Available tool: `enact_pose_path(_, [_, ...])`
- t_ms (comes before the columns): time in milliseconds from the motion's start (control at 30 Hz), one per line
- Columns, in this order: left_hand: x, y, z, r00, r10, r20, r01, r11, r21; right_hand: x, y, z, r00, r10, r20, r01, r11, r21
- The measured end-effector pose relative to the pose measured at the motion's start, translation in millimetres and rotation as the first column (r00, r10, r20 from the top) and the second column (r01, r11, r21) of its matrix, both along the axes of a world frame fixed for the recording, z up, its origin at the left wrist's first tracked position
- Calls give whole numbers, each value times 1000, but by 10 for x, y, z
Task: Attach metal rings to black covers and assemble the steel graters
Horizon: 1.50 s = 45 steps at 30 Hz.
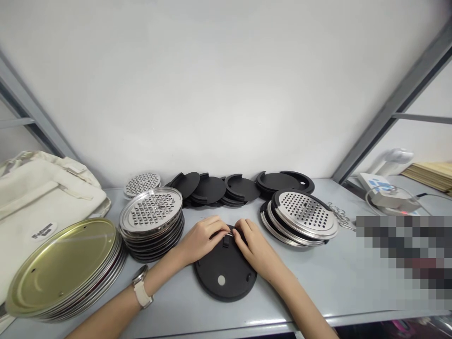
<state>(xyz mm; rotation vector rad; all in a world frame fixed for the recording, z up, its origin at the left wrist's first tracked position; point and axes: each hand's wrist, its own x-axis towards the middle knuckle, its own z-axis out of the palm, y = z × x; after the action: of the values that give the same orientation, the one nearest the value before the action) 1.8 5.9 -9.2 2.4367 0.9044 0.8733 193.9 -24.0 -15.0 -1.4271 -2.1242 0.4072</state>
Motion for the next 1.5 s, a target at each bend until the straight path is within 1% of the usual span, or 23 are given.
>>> enact_pose_path(200, [4,26,-1,1000,6,11,-5,999,-46,1,-18,-21,1000,-7,-24,7,1000,15])
enact_pose_path(467, [-14,18,-12,999,-12,-41,15,998,66,-4,-27,9,1000,-14,-1,14,1000,-12])
enact_pose_path(633, [-7,15,-12,998,-15,-63,23,993,117,-4,-14,-21,1000,-10,-4,10,1000,0])
enact_pose_path(900, [-5,1,22,994,-22,-103,37,988,148,-9,-9,-22,1000,-9,-4,9,1000,16])
enact_pose_path(1167, [-28,9,4,994,-39,-101,56,984,169,-16,-8,-44,997,-8,-77,13,998,62])
enact_pose_path(1367, [-51,2,14,985,-40,-166,79,968,237,-44,14,-44,995,-2,-101,12,995,97])
enact_pose_path(1500, [-52,2,19,985,-39,-171,83,961,262,-52,20,-52,994,10,-106,4,991,133])
